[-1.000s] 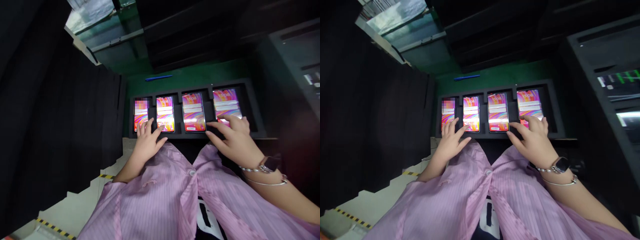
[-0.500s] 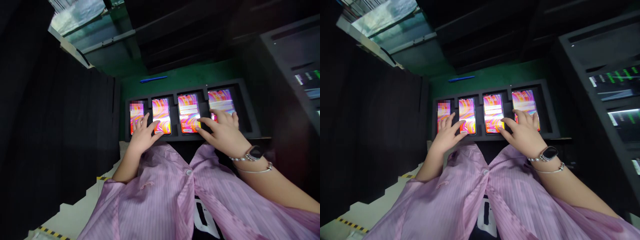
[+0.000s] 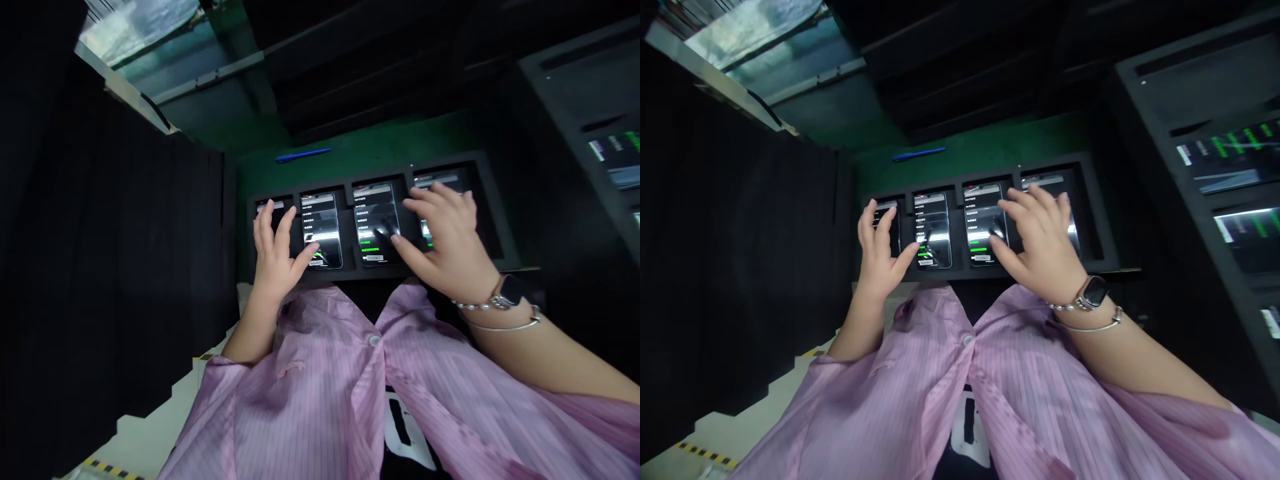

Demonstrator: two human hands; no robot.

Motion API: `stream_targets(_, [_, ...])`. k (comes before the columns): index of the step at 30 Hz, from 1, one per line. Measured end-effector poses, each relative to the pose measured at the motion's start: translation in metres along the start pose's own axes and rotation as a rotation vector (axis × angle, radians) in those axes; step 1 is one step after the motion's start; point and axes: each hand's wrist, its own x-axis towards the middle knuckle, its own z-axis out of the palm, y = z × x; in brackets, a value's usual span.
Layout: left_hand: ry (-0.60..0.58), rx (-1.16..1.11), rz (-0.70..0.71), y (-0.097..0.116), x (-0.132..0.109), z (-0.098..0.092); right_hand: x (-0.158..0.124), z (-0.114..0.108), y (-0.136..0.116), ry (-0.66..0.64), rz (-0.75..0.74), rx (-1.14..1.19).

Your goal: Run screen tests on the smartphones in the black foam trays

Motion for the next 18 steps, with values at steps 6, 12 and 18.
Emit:
stream_targets(6, [-0.131, 0.043, -0.110, -0.011, -0.020, 0.027, -0.016, 0.038, 0.006, -0.063, -0.047, 0.022])
stream_targets(12, [-0.222, 0.132, -0.138, -0.004, -0.019, 0.030, -0.017, 0.044, 0.005, -0.092, -0.098, -0.048])
stream_targets(18, [-0.250, 0.163, -0.174, -0.002, -0.015, 0.032, -0.015, 0.045, 0.002, -0.124, -0.074, -0.094])
